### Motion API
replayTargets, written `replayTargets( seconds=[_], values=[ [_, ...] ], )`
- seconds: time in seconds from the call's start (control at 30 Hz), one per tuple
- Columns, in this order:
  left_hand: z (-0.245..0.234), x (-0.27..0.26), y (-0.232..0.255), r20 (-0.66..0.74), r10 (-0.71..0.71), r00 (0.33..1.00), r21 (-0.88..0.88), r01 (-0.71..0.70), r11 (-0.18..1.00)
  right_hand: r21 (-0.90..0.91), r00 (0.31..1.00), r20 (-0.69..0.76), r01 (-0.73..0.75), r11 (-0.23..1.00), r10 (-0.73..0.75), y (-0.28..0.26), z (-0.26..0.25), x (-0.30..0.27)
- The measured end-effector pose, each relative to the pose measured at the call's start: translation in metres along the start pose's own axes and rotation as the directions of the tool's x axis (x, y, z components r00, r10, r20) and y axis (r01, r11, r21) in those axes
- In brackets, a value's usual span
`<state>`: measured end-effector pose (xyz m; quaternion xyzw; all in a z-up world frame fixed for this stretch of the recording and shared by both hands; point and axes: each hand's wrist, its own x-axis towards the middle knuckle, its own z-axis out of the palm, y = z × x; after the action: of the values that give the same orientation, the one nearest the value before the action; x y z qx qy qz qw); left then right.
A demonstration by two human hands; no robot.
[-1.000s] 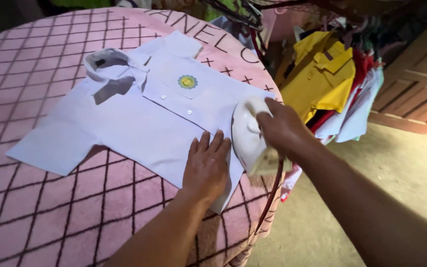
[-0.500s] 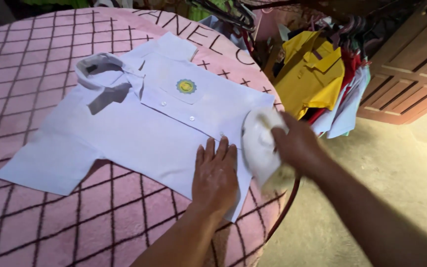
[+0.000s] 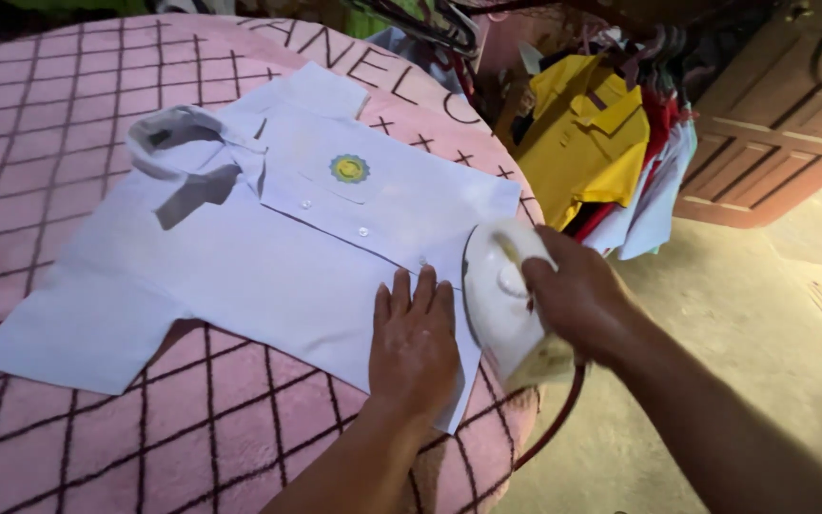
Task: The person irons a white polo shirt laid on a round table covered with a pink checkered cloth. They use a white electric iron to smooth the front, sleeves, and collar, then flip the shirt to iron the back before setting the iron aside.
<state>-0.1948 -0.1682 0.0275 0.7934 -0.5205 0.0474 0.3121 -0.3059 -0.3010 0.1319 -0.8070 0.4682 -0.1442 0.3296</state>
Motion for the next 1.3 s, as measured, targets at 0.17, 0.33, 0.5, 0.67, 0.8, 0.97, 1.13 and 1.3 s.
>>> replayTargets(
  seconds=[0.17,0.33,0.5,0.67,0.8,0.97,1.13,1.3],
  values=[
    [0.005,0.0,-0.003,0.014,0.028,0.999,0.009,-0.028,1.0,-0.065,0.993,-0.096,0.06,0.996,-0.066,0.007,-0.013,0.074],
    [0.009,0.001,-0.003,-0.091,0.042,0.995,0.001,-0.042,0.999,0.003,0.991,-0.129,0.039,0.999,-0.038,0.005,-0.027,0.105],
    [0.008,0.008,0.015,-0.148,-0.045,0.988,0.024,0.049,0.999,-0.062,0.998,0.011,0.059,0.996,-0.058,0.007,-0.056,0.081],
    [0.021,0.031,0.048,-0.283,-0.101,0.954,0.003,0.106,0.994,0.004,0.956,0.252,0.153,0.988,-0.149,0.013,-0.058,0.065],
    [0.031,0.027,0.06,-0.234,-0.113,0.966,0.109,0.141,0.984,-0.03,0.919,0.321,0.252,0.967,-0.229,0.024,-0.049,0.086],
    [0.033,0.022,0.064,-0.152,-0.19,0.97,0.1,0.206,0.973,-0.064,0.838,0.224,0.522,0.85,-0.498,0.006,-0.03,0.149],
    [0.031,0.024,0.068,-0.105,-0.249,0.963,0.084,0.258,0.962,-0.012,0.913,0.264,0.326,0.945,-0.312,-0.019,-0.029,0.178],
    [0.035,0.024,0.068,-0.138,-0.244,0.96,0.11,0.259,0.96,-0.099,0.897,0.398,0.253,0.962,-0.195,0.012,-0.061,0.147]
  ],
)
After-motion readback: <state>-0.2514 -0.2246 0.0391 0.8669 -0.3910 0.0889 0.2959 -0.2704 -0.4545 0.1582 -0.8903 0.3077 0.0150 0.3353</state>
